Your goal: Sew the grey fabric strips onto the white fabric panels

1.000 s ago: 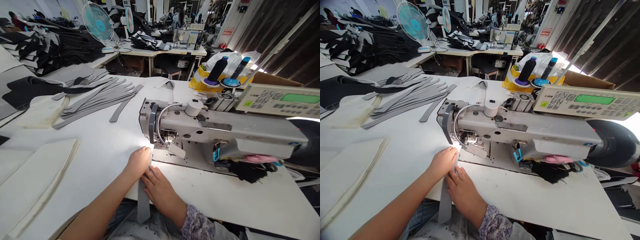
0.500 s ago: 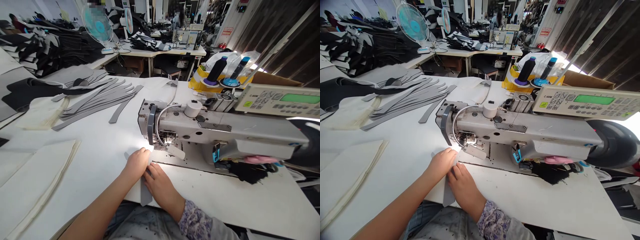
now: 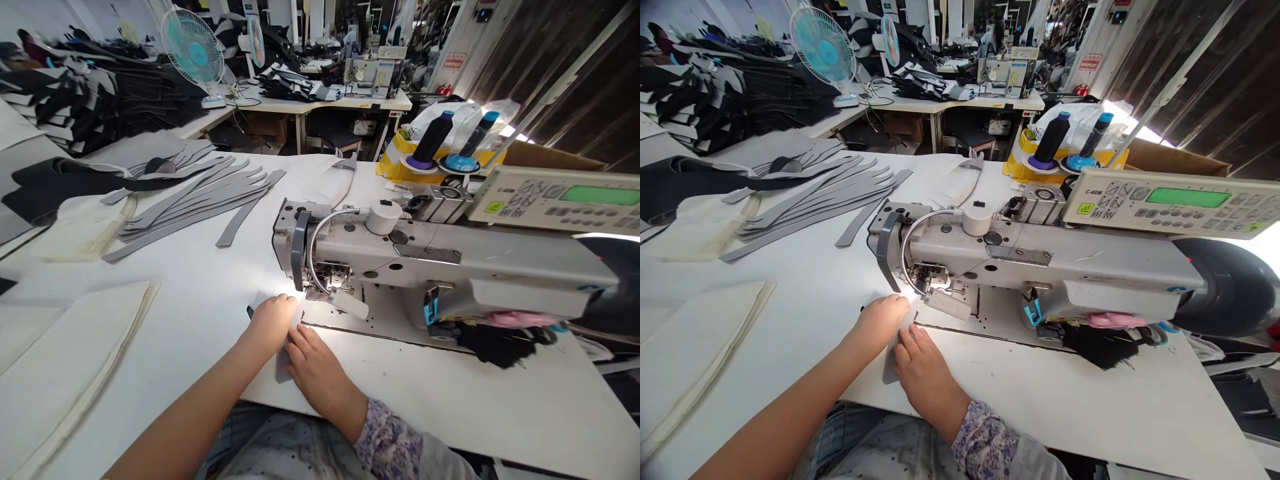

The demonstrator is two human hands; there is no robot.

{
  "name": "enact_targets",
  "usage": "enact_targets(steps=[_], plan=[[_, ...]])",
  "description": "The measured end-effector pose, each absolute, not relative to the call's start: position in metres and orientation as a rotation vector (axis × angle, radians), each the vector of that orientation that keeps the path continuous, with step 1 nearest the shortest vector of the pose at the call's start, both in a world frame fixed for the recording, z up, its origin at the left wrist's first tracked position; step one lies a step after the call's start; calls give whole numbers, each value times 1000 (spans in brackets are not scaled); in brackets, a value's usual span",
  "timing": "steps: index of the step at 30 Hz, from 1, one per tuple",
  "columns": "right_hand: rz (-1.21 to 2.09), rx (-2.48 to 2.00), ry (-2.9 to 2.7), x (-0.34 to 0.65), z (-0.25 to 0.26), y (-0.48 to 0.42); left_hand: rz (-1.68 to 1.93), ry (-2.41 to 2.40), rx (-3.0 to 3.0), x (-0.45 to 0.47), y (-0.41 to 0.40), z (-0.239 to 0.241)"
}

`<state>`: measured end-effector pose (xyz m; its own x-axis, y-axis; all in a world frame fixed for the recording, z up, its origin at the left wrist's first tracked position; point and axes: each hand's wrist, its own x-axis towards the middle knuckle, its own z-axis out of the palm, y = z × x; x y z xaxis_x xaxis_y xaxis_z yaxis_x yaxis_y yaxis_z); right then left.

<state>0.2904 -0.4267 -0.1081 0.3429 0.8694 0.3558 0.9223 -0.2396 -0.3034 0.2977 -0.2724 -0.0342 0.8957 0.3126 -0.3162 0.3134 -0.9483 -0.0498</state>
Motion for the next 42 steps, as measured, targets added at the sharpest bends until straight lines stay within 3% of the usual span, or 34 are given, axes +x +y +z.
enact_targets(steps=[17, 25, 30, 42], plan=[[-105, -2127, -1491, 318, -102, -410, -450, 500, 3054, 325, -288, -33], [-118, -2154, -1530, 306, -102, -419, 148, 12, 3160, 283, -251, -51], [-128, -2146, -1510, 305, -104, -419, 191, -162, 3189, 283, -243, -58], [-197, -2150, -1489, 315, -104, -414, 313, -80, 3133, 296, -247, -70]])
